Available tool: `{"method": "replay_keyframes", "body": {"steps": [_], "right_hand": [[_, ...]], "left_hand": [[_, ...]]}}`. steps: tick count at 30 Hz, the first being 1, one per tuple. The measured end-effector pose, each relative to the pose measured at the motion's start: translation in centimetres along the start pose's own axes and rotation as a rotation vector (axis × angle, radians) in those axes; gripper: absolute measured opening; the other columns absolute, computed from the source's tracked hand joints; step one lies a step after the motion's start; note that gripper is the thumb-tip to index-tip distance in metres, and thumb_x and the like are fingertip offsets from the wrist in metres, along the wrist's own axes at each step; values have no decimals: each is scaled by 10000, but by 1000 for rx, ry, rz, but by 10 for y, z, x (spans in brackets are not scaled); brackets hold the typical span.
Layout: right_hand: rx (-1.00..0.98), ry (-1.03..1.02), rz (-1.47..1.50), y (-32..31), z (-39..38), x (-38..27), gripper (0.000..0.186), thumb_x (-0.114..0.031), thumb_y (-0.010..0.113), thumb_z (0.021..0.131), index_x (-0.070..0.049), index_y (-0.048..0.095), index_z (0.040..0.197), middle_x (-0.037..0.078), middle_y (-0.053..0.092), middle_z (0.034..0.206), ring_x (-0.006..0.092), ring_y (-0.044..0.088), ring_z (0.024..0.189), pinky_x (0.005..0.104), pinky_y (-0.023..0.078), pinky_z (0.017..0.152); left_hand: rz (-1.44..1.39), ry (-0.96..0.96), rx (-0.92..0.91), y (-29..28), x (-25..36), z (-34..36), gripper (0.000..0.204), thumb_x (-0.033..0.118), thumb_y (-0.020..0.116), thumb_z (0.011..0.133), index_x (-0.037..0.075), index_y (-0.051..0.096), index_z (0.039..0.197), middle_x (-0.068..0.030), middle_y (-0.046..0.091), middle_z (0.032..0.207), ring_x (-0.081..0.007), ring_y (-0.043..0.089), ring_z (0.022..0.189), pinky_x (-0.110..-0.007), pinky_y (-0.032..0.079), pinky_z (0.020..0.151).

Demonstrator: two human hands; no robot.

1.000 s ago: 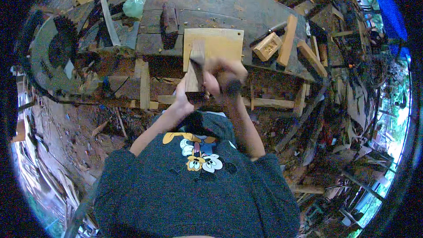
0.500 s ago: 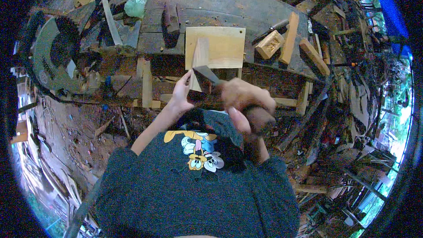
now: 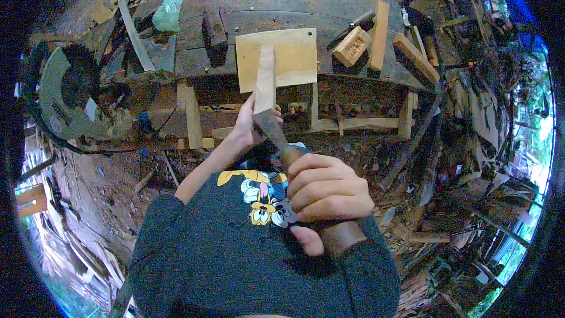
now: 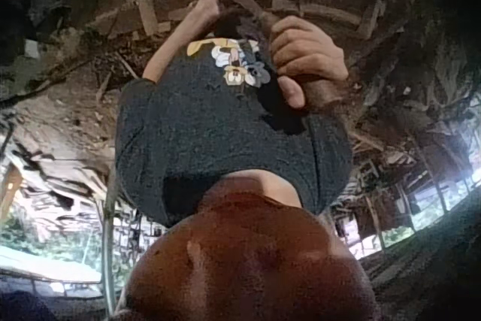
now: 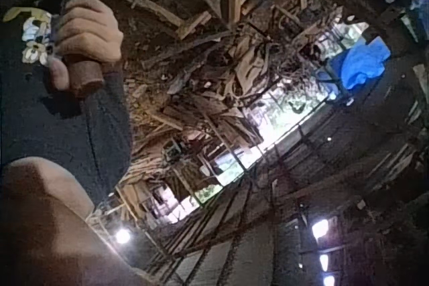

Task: The person shapes a piece of wood with a hand chisel, arranges wooden blocks on the workbench, and cuts into a wooden piece with a handsaw.

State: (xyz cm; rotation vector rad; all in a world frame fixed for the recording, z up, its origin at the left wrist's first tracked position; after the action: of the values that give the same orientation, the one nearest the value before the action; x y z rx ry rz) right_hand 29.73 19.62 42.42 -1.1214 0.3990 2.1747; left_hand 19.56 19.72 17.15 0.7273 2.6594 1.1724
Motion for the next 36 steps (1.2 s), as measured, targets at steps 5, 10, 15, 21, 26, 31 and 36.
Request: {"method": "replay_keyframes", "body": {"steps": [5,10,15,21,26,31,36], "right_hand": [[0,-19,-94,-1,0,10,121,-112,559,633,-31,470,654,52,511,529,174,503,455,316,412,518],[822,799,-843,11,-84,106,99,-51,547,586,-51,490,667,62,503,676,163,514,658,295,420,626],[223,173,-265,3,-11,65,76,-25,538,599,-39,466,620,80,506,604,200,472,520,314,392,503],[92,65,-134,-15,-17,129,100,-53,564,575,-40,469,601,59,492,598,182,490,534,277,384,477],[278,136,-493,-27,-2,158,128,-64,571,538,-39,446,550,44,467,539,150,479,486,229,377,458],[295,98,-291,-22,-2,141,91,-54,534,602,-20,456,571,29,468,528,124,462,479,232,392,485],[228,321,-542,-47,11,203,78,-63,566,614,-11,509,620,10,497,558,92,470,499,222,383,475]], "left_hand": [[13,-99,-82,-2,-6,2,566,544,381,764,-1,501,860,-76,555,692,-202,551,660,-322,460,636],[11,-53,-90,6,-12,3,531,573,263,788,110,491,912,-41,561,810,-166,543,728,-325,461,592],[-2,39,-154,-16,-12,23,513,512,200,831,99,463,986,-63,556,864,-186,542,813,-352,460,696],[178,223,-40,6,-12,13,554,588,216,787,130,484,946,-42,551,854,-195,539,752,-386,445,681],[-212,-41,-532,4,-11,27,514,524,209,824,120,465,1010,-51,533,899,-194,519,810,-359,438,703],[-403,-10,-847,-4,-13,30,521,519,244,821,113,439,1084,-72,525,985,-207,517,885,-381,432,749],[-149,87,-90,18,-8,8,536,509,245,825,97,395,1133,-83,502,1031,-224,495,948,-410,418,788]]}}
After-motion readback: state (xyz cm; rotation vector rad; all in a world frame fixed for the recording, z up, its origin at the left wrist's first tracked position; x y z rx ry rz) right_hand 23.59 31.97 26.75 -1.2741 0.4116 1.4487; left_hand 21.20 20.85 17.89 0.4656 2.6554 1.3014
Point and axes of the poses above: each hand's wrist, its own z-axis towards the middle knuckle, its own y-axis out of the palm, x = y × z, the point moved 4 cm from there along z, towards the middle knuckle
